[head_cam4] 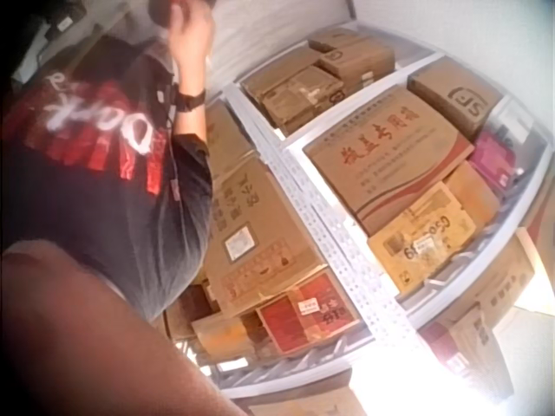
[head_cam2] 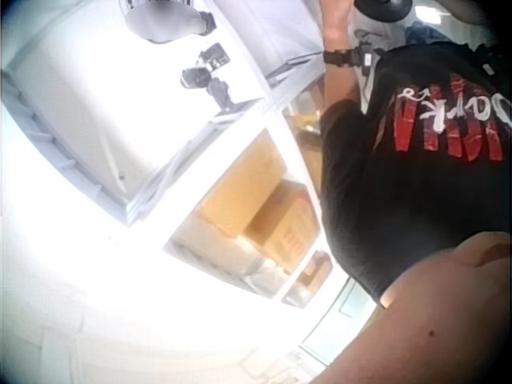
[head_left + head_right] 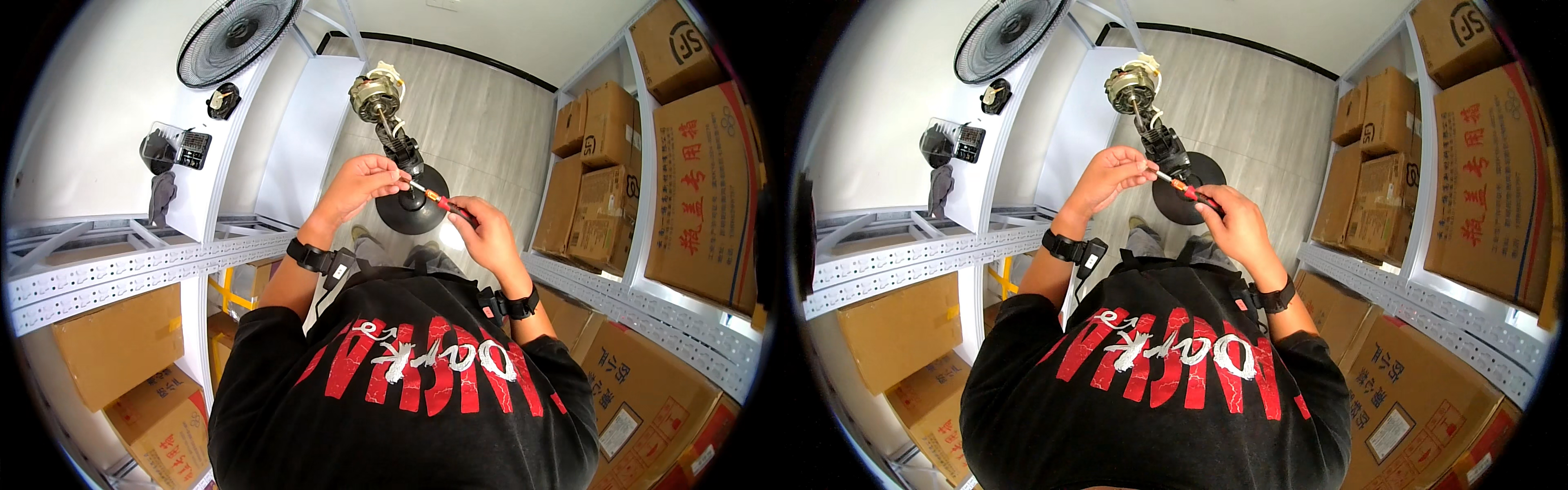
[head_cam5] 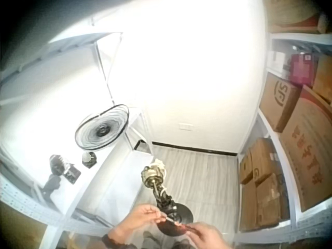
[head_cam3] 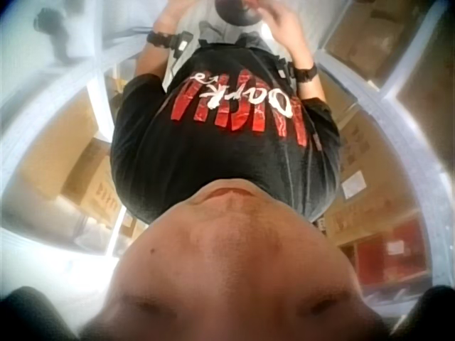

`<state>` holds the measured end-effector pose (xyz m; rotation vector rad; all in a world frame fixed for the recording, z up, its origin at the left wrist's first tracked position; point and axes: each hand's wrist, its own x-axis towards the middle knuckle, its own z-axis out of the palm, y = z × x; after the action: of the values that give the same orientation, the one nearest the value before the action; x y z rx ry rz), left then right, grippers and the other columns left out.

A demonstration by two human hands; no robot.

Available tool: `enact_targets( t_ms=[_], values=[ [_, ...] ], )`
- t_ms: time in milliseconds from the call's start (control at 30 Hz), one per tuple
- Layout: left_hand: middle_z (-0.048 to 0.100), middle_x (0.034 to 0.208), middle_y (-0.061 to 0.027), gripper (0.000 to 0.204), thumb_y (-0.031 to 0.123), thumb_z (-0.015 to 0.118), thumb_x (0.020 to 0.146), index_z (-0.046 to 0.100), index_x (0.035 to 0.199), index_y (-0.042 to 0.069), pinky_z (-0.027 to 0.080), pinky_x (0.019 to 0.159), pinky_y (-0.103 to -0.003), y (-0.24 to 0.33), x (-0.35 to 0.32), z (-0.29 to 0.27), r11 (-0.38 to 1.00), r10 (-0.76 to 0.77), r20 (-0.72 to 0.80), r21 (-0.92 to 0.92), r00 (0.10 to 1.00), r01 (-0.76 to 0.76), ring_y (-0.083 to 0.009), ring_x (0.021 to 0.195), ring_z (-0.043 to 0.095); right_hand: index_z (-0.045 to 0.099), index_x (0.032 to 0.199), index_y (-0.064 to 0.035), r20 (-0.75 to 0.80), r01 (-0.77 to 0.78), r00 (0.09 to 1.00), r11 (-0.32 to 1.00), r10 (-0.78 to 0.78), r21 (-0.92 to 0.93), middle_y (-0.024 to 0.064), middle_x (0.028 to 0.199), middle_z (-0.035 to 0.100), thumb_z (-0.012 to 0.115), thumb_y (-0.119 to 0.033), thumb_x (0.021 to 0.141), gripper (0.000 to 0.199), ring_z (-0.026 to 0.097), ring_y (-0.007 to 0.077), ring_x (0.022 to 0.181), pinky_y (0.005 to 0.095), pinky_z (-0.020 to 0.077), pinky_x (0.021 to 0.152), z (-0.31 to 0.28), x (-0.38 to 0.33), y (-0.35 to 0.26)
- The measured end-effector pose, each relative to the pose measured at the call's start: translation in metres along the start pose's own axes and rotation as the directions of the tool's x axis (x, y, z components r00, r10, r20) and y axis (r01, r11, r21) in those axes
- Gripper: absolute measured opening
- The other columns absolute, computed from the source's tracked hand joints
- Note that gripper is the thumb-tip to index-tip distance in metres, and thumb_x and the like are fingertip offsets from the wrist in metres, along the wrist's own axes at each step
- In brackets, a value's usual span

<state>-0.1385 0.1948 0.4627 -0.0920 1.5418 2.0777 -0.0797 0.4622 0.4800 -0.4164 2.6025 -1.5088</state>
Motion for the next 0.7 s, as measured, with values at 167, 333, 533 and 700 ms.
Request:
enact_targets(
  t_ms=[167, 333, 533, 700],
  values=[
    [0.068, 0.109, -0.0145, 0.013, 0.010, 0.058, 0.097, 0.063, 0.105, 0.002, 0.055, 0.084, -0.027, -0.006, 0.000, 0.007, 0.995, -0.031, -0.043, -0.097, 0.999, 0.026, -0.0190, 0.095, 0.069, 0.067, 0.109, -0.0035, -0.043, 0.003, 0.999, 0.999, -0.005, -0.050, 0.0136, 0.093, 0.067, 0.068, -0.013, 0.088, 0.023, 0.064, 0.0293, 0.075, 0.0365, 0.0508, 0.066, 0.002, 0.002, 0.001],
    [0.068, 0.110, -0.0140, 0.013, 0.011, 0.058, 0.097, 0.063, 0.105, 0.002, 0.054, 0.085, -0.027, -0.006, 0.000, 0.006, 0.997, -0.017, -0.001, -0.078, 1.000, 0.017, -0.0190, 0.096, 0.068, 0.066, 0.109, -0.0039, -0.030, 0.001, 1.000, 0.999, -0.002, -0.042, 0.0135, 0.091, 0.067, 0.067, -0.014, 0.088, 0.023, 0.064, 0.0288, 0.074, 0.0363, 0.0506, 0.066, 0.003, 0.001, 0.003],
    [0.067, 0.113, -0.0157, 0.014, 0.010, 0.057, 0.097, 0.062, 0.109, 0.003, 0.054, 0.088, -0.029, -0.008, 0.005, -0.007, 1.000, -0.030, 0.064, -0.006, 0.997, 0.031, -0.0207, 0.098, 0.068, 0.066, 0.110, -0.0034, 0.039, -0.079, 0.996, 0.996, 0.078, 0.028, 0.0132, 0.088, 0.066, 0.066, -0.017, 0.090, 0.024, 0.062, 0.0257, 0.071, 0.0349, 0.0492, 0.065, 0.011, -0.001, 0.016],
    [0.067, 0.114, -0.0153, 0.024, 0.012, 0.057, 0.098, 0.059, 0.119, 0.002, 0.054, 0.090, -0.031, -0.005, -0.003, -0.015, 0.997, -0.068, 0.002, 0.021, 0.998, 0.068, -0.0201, 0.098, 0.068, 0.064, 0.110, -0.0033, 0.079, -0.153, 0.986, 0.985, 0.147, 0.081, 0.0116, 0.083, 0.064, 0.066, -0.017, 0.091, 0.024, 0.059, 0.0223, 0.069, 0.0337, 0.0478, 0.065, 0.020, -0.007, 0.036]
  ],
)
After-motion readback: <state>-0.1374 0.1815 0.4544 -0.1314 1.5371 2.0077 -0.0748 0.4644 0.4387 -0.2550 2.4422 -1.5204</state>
